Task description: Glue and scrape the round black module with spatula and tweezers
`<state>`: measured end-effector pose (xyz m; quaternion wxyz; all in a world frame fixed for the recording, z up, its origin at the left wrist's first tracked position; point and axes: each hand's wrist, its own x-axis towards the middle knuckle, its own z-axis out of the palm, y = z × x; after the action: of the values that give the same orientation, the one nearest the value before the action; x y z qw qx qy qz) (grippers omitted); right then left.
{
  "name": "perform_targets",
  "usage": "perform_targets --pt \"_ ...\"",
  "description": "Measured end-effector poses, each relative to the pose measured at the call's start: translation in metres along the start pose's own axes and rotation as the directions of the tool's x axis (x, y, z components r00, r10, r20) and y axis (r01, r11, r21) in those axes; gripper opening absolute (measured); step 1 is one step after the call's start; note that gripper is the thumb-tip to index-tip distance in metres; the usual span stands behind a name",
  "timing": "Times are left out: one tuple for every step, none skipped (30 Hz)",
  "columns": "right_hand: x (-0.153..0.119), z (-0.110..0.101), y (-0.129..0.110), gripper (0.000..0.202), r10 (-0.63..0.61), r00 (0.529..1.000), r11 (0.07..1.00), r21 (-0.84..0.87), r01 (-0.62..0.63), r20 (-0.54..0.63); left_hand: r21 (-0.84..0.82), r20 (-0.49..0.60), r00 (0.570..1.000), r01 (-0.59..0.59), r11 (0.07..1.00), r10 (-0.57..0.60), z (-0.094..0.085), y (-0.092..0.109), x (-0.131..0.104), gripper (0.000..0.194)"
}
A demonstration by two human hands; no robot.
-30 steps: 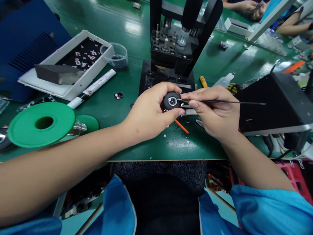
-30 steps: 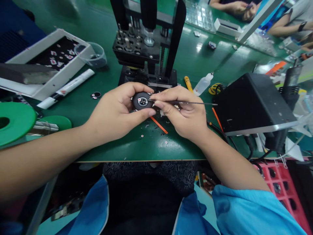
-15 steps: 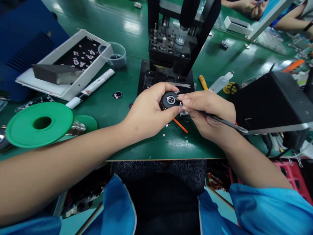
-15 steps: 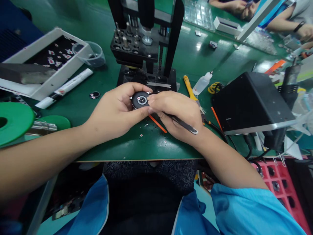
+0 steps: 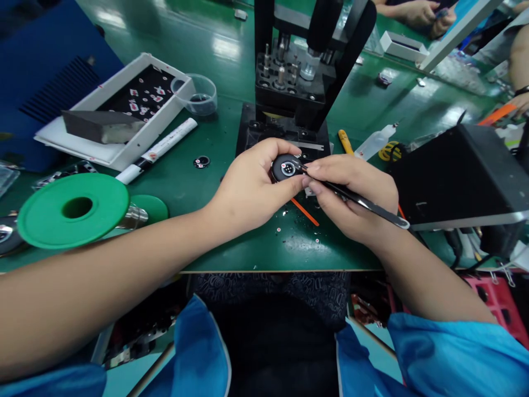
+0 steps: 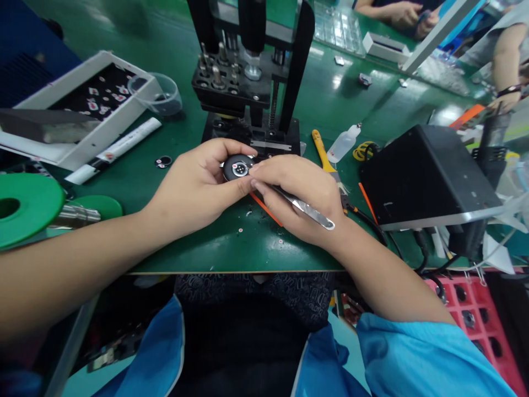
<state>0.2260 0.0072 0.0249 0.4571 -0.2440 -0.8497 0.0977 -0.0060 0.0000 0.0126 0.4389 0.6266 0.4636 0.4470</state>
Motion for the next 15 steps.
perform_targets --pt "0.0003 -0.0001 -0.0008 0.017 0.015 1.000 1.000 0.002 -0.015 -0.002 0.014 -0.001 1.000 -0.006 1.000 0.006 0.0000 0.0008 -0.0005 0.053" --pt "0.0003 -0.0002 -0.0013 0.015 0.023 1.000 1.000 0.004 -0.023 -0.010 0.030 -0.003 1.000 -0.016 0.999 0.016 0.0002 0.0015 -0.0010 0.051" --pt "0.0002 -0.0004 -0.0014 0.014 0.023 0.999 1.000 0.003 -0.023 -0.022 0.048 -0.002 1.000 -0.028 0.998 0.028 0.0003 0.0022 -0.0014 0.049" --pt "-0.0001 -0.0005 -0.0013 0.015 0.016 0.999 1.000 -0.004 -0.016 -0.028 0.067 -0.005 0.999 -0.043 0.997 0.043 0.0004 0.0029 -0.0019 0.047" --pt "-0.0004 -0.0006 -0.0011 0.016 0.000 0.999 1.000 -0.017 -0.001 -0.032 0.087 -0.009 0.998 -0.056 0.995 0.057 0.0004 0.0034 -0.0023 0.046" --pt "-0.0008 -0.0006 -0.0008 0.017 -0.015 0.999 0.999 -0.034 0.014 -0.034 0.104 -0.010 0.998 -0.068 0.992 0.069 0.0002 0.0039 -0.0026 0.044" --pt "-0.0011 -0.0005 -0.0005 0.019 -0.026 0.999 0.998 -0.051 0.024 -0.036 0.118 -0.008 0.997 -0.076 0.990 0.078 0.0000 0.0042 -0.0027 0.043" --pt "-0.0014 -0.0002 -0.0002 0.020 -0.034 0.999 0.998 -0.062 0.031 -0.040 0.127 -0.008 0.996 -0.084 0.988 0.085 -0.0003 0.0043 -0.0028 0.041" --pt "-0.0016 0.0002 0.0001 0.020 -0.037 0.998 0.997 -0.066 0.034 -0.046 0.132 -0.007 0.996 -0.090 0.987 0.092 -0.0007 0.0041 -0.0028 0.040" --pt "-0.0017 0.0007 0.0005 0.020 -0.037 0.998 0.997 -0.063 0.033 -0.051 0.134 -0.007 0.995 -0.098 0.986 0.099 -0.0010 0.0036 -0.0027 0.039" --pt "-0.0017 0.0012 0.0008 0.020 -0.033 0.998 0.998 -0.055 0.030 -0.051 0.134 -0.010 0.994 -0.105 0.985 0.107 -0.0013 0.0028 -0.0026 0.038" --pt "-0.0015 0.0014 0.0009 0.020 -0.025 0.999 0.999 -0.044 0.023 -0.046 0.136 -0.011 0.993 -0.113 0.984 0.115 -0.0014 0.0015 -0.0024 0.036" --pt "-0.0013 0.0011 0.0007 0.020 -0.020 0.999 0.999 -0.029 0.018 -0.046 0.137 -0.015 0.992 -0.121 0.983 0.124 -0.0012 0.0001 -0.0022 0.035" --pt "-0.0010 0.0003 0.0000 0.020 -0.012 0.999 1.000 -0.015 0.012 -0.051 0.136 -0.017 0.991 -0.133 0.982 0.136 -0.0007 -0.0015 -0.0020 0.035" --pt "-0.0009 -0.0013 -0.0013 0.021 0.001 0.999 1.000 -0.005 -0.001 -0.053 0.134 -0.013 0.989 -0.145 0.980 0.148 0.0001 -0.0029 -0.0019 0.035"
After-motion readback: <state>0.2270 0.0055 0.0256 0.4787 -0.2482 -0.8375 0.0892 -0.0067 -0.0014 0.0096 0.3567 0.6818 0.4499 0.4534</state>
